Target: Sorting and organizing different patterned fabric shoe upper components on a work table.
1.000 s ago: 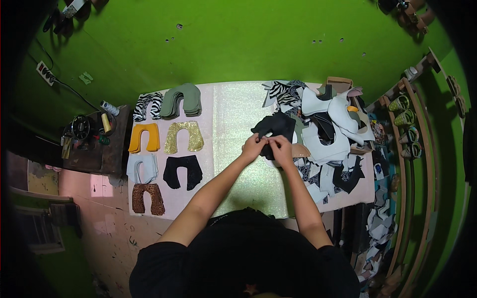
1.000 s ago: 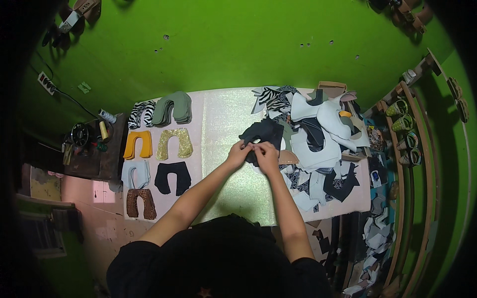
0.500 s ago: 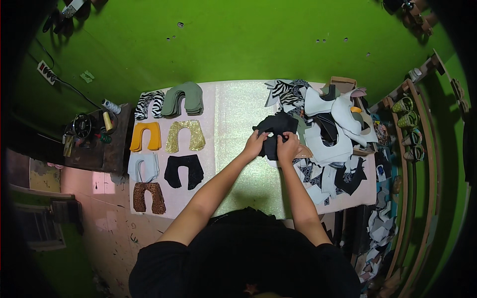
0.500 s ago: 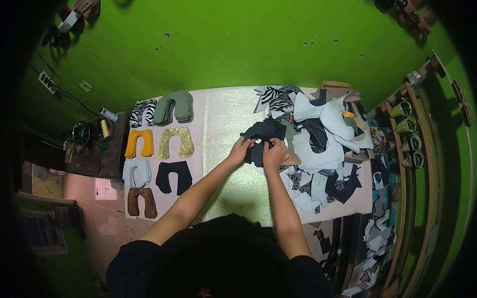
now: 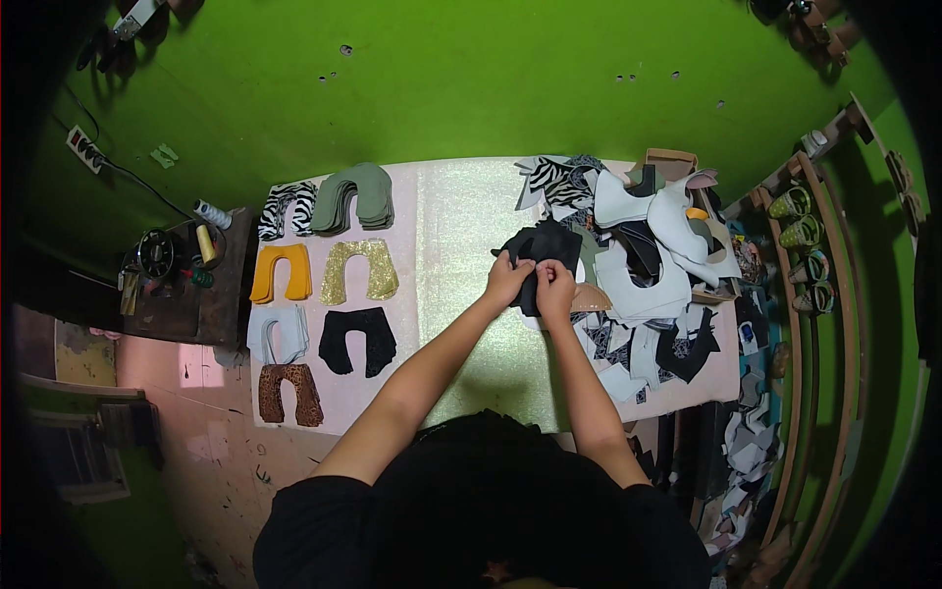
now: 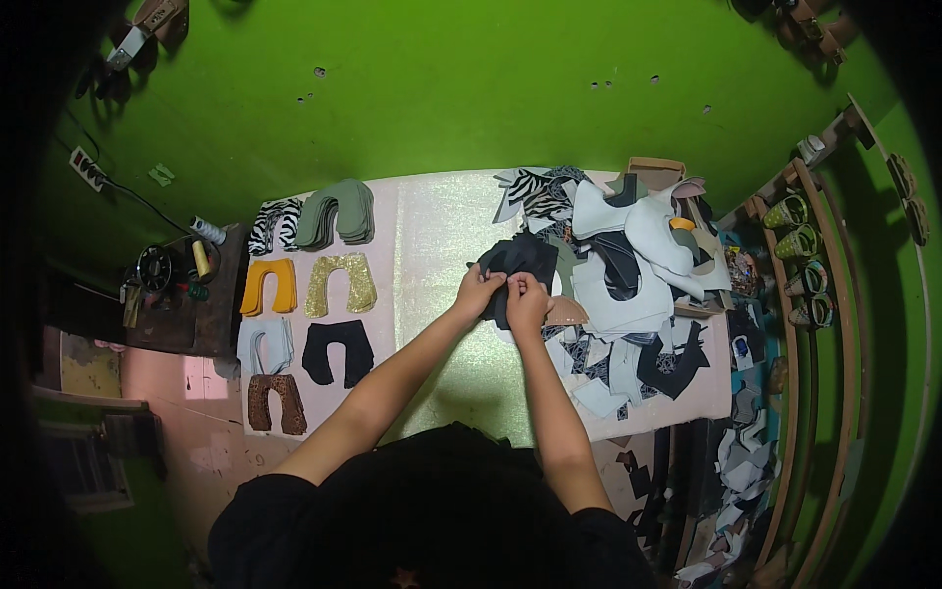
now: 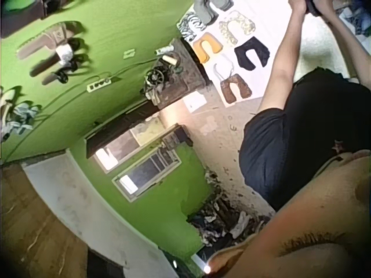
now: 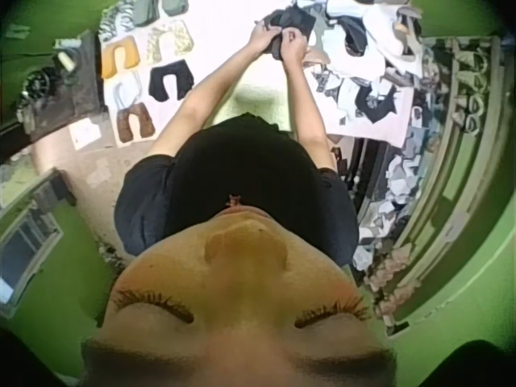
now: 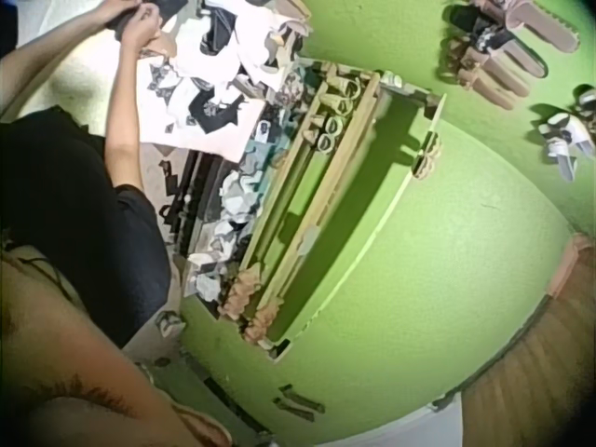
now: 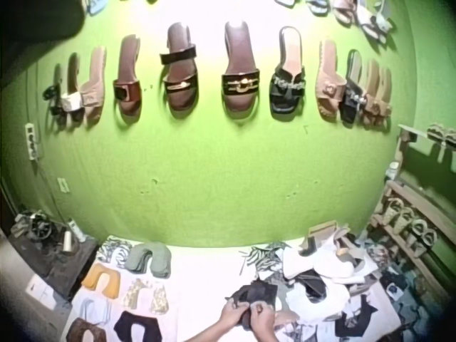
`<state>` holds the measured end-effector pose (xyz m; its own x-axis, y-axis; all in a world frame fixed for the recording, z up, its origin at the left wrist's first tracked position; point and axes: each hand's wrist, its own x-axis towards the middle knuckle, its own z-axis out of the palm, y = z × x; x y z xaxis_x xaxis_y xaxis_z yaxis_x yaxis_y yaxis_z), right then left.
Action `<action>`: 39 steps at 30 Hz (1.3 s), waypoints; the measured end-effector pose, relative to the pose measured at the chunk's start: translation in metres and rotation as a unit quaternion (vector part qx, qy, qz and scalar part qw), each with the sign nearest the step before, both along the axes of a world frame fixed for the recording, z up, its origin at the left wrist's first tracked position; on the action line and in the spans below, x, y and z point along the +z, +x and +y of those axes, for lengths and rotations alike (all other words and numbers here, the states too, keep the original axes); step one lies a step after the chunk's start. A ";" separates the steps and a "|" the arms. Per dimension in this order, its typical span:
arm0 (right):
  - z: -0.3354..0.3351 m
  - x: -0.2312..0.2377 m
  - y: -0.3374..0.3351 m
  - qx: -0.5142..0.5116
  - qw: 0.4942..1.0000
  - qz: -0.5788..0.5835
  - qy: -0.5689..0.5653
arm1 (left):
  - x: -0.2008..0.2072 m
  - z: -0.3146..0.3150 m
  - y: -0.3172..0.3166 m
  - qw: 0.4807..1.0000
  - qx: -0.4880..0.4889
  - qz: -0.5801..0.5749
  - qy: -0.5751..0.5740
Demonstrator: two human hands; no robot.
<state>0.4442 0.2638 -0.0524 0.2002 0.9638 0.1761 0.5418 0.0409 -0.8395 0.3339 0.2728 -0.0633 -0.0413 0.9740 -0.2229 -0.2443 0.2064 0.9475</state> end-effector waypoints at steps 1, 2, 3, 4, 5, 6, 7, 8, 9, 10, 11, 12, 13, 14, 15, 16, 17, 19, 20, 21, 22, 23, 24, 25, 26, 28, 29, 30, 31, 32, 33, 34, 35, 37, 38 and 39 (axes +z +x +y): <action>0.000 0.000 -0.001 0.017 0.999 -0.028 0.030 | -0.002 0.001 -0.001 1.000 0.008 -0.016 -0.002; 0.000 0.000 -0.002 0.034 0.996 -0.056 0.060 | -0.004 0.001 -0.001 1.000 0.008 -0.016 -0.001; 0.000 0.003 -0.006 0.036 0.996 -0.055 0.060 | -0.006 0.002 -0.003 1.000 0.005 -0.004 0.009; -0.001 0.006 -0.009 0.044 0.999 -0.004 0.026 | -0.009 0.002 -0.005 1.000 0.002 0.008 0.019; -0.002 0.009 -0.012 0.053 0.997 0.047 -0.007 | -0.011 0.001 -0.007 1.000 0.004 0.008 0.020; -0.001 0.008 -0.009 0.050 0.998 0.046 -0.006 | -0.008 0.000 -0.004 1.000 -0.001 -0.008 0.029; 0.000 0.006 -0.006 0.045 0.996 0.075 -0.023 | -0.004 -0.001 -0.002 0.999 -0.007 -0.024 0.039; 0.000 0.005 -0.003 0.041 0.993 0.105 -0.040 | -0.001 -0.002 0.000 0.999 -0.009 -0.025 0.040; 0.000 0.006 -0.004 0.042 0.993 0.106 -0.039 | 0.001 -0.003 -0.002 0.999 -0.001 -0.028 0.046; -0.001 0.008 -0.004 0.040 0.993 0.107 -0.042 | 0.002 -0.004 -0.004 0.998 0.006 -0.031 0.052; -0.001 0.009 -0.004 0.038 0.992 0.108 -0.046 | 0.004 -0.006 -0.006 0.998 0.008 -0.030 0.053; -0.001 0.010 -0.001 0.037 0.992 0.108 -0.045 | 0.008 -0.009 -0.008 0.999 0.011 -0.031 0.040; 0.000 0.010 0.002 0.025 0.994 0.094 -0.041 | 0.013 -0.011 -0.009 0.999 0.014 -0.033 0.028; 0.000 0.010 0.007 0.013 0.996 0.080 -0.038 | 0.016 -0.012 -0.011 0.999 0.014 -0.033 0.029; 0.002 0.008 0.011 0.006 0.995 0.095 -0.033 | 0.019 -0.012 -0.014 0.999 0.032 -0.035 0.000; 0.003 0.006 0.017 0.007 0.995 0.096 -0.031 | 0.021 -0.013 -0.016 0.998 0.049 -0.036 -0.029; 0.004 0.004 0.022 -0.033 0.997 0.066 -0.025 | 0.024 -0.015 -0.019 0.996 0.054 -0.066 -0.029; 0.002 0.005 0.028 -0.095 0.995 -0.004 0.021 | 0.034 -0.018 -0.025 0.997 0.047 -0.045 -0.041; -0.001 0.006 0.029 -0.095 0.995 -0.005 0.022 | 0.040 -0.020 -0.027 0.998 0.039 -0.023 -0.053; -0.005 0.014 0.025 -0.081 0.995 -0.034 0.044 | 0.050 -0.025 -0.031 0.997 0.035 -0.045 -0.046; -0.010 0.023 0.020 -0.067 0.994 -0.063 0.066 | 0.051 -0.029 -0.039 0.997 0.038 -0.044 -0.044; -0.013 0.033 0.014 -0.064 0.994 -0.062 0.069 | 0.052 -0.032 -0.048 0.994 -0.006 -0.091 -0.057; -0.017 0.046 0.008 0.001 0.994 -0.061 0.088 | 0.055 -0.036 -0.056 0.987 -0.052 -0.138 -0.069; -0.020 0.056 0.005 0.062 0.991 -0.061 0.104 | 0.066 -0.042 -0.061 0.988 -0.084 -0.114 -0.066; -0.022 0.066 0.001 0.062 0.991 -0.061 0.106 | 0.075 -0.048 -0.065 0.988 -0.084 -0.114 -0.064; -0.025 0.088 -0.010 0.176 0.971 -0.035 0.157 | 0.092 -0.063 -0.075 0.973 -0.135 -0.164 -0.086; -0.027 0.098 -0.013 0.224 0.963 -0.027 0.145 | 0.097 -0.070 -0.078 0.974 -0.142 -0.151 -0.088; -0.031 0.109 -0.019 0.228 0.962 -0.026 0.148 | 0.107 -0.078 -0.082 0.975 -0.138 -0.150 -0.084; -0.035 0.119 -0.025 0.267 0.956 -0.025 0.116 | 0.118 -0.087 -0.085 0.972 -0.161 -0.144 -0.095; -0.038 0.124 -0.030 0.307 0.948 -0.024 0.082 | 0.124 -0.094 -0.090 0.968 -0.183 -0.138 -0.106; -0.038 0.128 -0.032 0.329 0.937 -0.050 0.103 | 0.121 -0.098 -0.096 0.959 -0.213 -0.155 -0.103; -0.039 0.128 -0.035 0.331 0.936 -0.050 0.106 | 0.119 -0.103 -0.100 0.960 -0.211 -0.154 -0.100; -0.040 0.127 -0.038 0.351 0.931 -0.020 0.095 | 0.117 -0.107 -0.105 0.957 -0.222 -0.154 -0.102; -0.048 0.128 -0.045 0.346 0.930 0.004 0.121 | 0.116 -0.115 -0.112 0.955 -0.231 -0.155 -0.102; -0.052 0.129 -0.046 0.348 0.929 0.003 0.122 | 0.115 -0.119 -0.116 0.954 -0.232 -0.163 -0.099; -0.056 0.131 -0.047 0.340 0.934 -0.014 0.112 | 0.117 -0.123 -0.119 0.952 -0.232 -0.172 -0.097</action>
<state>0.3971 0.2083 0.0781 -0.4527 0.8045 0.3844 0.3473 0.5562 -0.7550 0.2151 0.1501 0.0538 0.4916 0.8087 -0.3230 -0.3732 0.5307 0.7610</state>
